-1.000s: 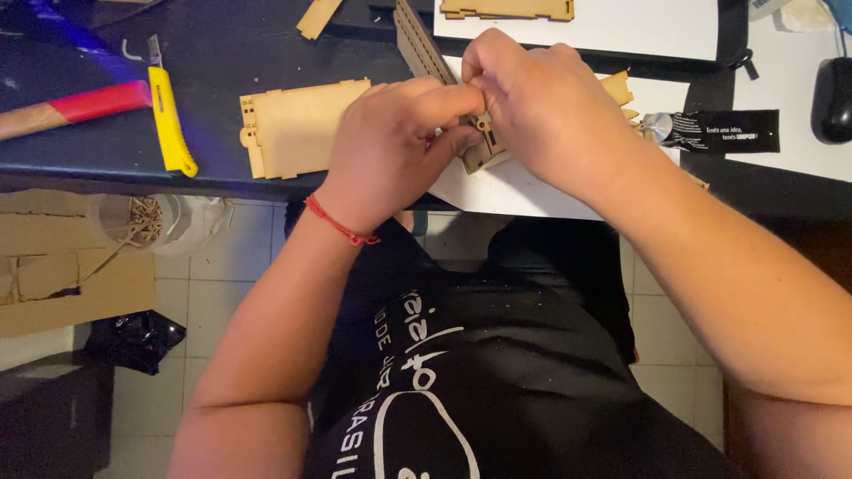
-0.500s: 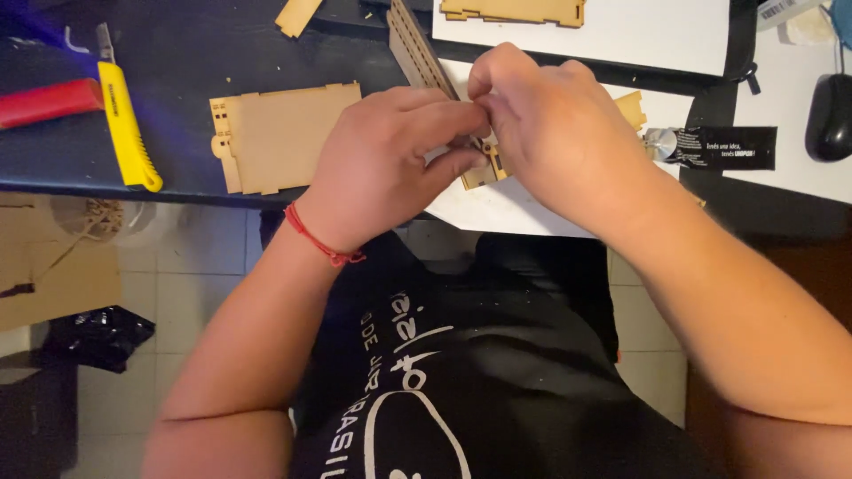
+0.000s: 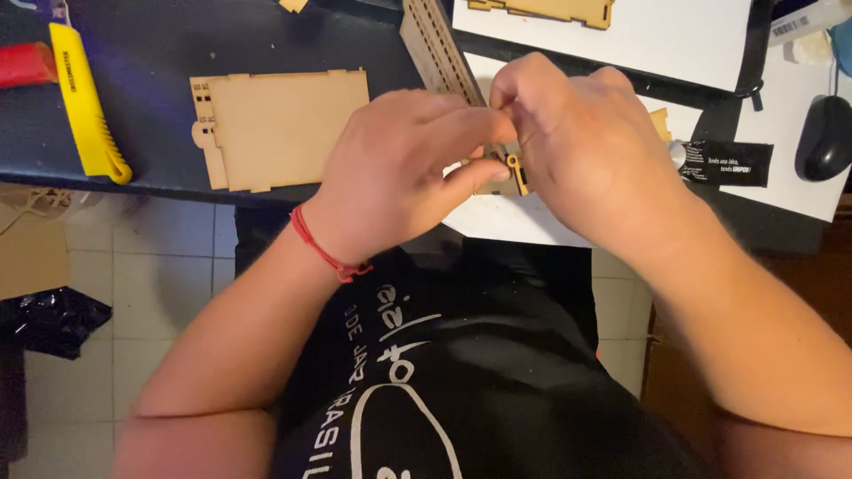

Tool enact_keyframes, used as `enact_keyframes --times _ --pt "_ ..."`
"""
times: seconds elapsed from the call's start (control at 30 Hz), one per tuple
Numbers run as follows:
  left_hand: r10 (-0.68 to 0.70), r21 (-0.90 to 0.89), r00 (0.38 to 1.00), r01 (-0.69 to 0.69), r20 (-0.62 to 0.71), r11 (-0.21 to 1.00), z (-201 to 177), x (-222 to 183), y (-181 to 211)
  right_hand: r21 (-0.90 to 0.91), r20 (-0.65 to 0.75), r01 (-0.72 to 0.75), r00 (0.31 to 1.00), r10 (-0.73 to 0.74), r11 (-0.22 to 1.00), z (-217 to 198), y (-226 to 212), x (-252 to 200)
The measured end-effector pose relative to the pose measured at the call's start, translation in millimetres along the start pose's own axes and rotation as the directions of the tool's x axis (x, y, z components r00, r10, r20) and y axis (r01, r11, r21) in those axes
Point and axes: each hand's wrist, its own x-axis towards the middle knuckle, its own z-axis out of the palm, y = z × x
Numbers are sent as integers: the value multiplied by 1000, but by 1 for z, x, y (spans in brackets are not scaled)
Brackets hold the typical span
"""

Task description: Assembling a small wooden box from laser-cut components by applying glue to the joints and fitting them together.

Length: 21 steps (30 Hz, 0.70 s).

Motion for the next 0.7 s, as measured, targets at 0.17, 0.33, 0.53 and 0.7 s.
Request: enact_keyframes --times 0.17,0.33,0.53,0.7 --pt "171 155 981 -155 -94 976 6 -5 1 -89 -23 15 1000 -17 996 4 4 -2" --pt "307 254 944 -270 -123 929 7 -7 1 -28 -36 16 999 -17 999 6 4 -4" --pt "351 293 932 -313 -87 903 7 -4 1 1 -108 35 994 -34 999 9 5 -5" --pt "383 363 901 -295 -201 884 15 -1 2 76 28 -18 999 16 997 -1 -1 1"
